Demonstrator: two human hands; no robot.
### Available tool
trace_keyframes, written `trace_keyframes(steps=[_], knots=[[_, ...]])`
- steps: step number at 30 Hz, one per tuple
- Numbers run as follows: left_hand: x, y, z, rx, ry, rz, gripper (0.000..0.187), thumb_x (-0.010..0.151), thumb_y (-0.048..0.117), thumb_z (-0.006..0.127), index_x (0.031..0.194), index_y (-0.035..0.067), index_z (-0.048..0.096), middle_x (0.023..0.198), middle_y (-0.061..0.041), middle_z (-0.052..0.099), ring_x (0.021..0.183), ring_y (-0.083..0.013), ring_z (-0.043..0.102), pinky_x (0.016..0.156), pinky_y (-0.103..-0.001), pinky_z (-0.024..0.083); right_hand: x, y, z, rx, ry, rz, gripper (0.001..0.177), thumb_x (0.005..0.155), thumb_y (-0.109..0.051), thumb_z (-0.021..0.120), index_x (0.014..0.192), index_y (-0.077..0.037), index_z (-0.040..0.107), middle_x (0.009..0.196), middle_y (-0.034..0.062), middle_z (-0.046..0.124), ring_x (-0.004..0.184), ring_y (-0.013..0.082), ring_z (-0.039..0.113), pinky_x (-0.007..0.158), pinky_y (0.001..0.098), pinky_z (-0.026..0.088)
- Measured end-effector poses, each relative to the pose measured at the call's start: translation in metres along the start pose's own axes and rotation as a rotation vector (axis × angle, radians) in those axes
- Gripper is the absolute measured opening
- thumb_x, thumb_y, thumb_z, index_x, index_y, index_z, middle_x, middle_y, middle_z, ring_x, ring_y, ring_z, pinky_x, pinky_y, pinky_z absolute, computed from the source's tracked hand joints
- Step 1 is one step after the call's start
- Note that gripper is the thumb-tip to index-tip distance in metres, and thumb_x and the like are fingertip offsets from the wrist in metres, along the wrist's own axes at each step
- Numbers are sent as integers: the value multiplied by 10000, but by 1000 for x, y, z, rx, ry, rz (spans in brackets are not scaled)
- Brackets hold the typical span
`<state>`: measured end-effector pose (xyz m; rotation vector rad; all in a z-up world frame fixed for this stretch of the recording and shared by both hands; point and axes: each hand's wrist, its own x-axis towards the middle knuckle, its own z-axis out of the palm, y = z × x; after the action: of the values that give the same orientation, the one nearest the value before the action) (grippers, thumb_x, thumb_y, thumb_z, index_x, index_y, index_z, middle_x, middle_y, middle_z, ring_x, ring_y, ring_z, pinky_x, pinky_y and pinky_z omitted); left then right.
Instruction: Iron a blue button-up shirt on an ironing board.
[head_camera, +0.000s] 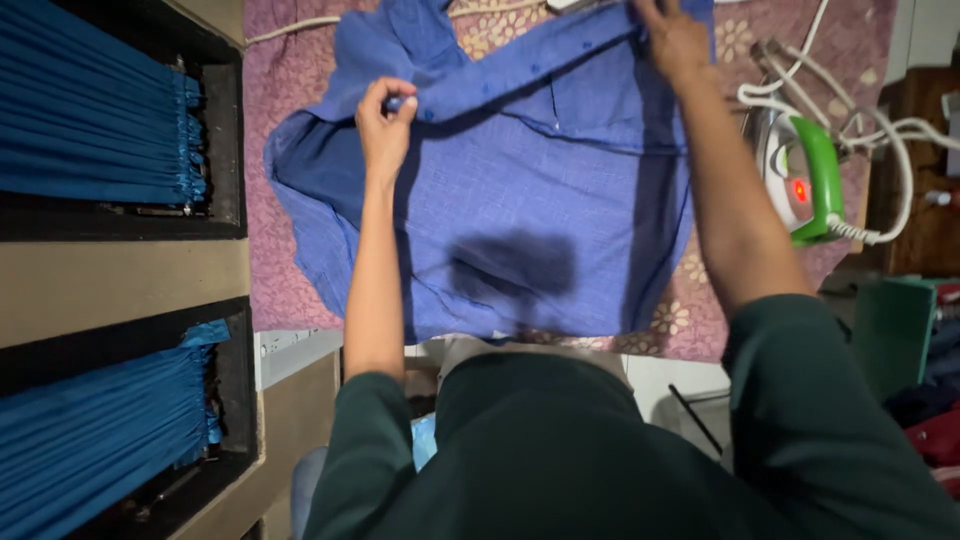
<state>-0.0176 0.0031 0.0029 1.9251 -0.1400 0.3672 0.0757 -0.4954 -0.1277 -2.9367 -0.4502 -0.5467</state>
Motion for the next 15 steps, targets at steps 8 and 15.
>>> trace_keyframes(steps=[8, 15], knots=[[-20, 14, -25, 153, -54, -111, 289, 761, -50, 769, 1034, 37, 739, 968, -5, 618, 711, -86, 530, 632, -243, 447, -62, 8, -83, 242, 10, 356, 228, 862, -87, 631, 1085, -83, 674, 1031, 212, 624, 881, 386, 580, 765, 499, 417], [-39, -51, -74, 304, -204, 17, 283, 841, -87, 682, 1058, 68, 777, 1121, -105, 692, 1028, -260, 691, 904, -329, 545, -220, -168, -265, 215, -48, 227, 204, 933, -176, 598, 1096, -90, 685, 1133, 159, 658, 1028, 399, 561, 920, 563, 401]])
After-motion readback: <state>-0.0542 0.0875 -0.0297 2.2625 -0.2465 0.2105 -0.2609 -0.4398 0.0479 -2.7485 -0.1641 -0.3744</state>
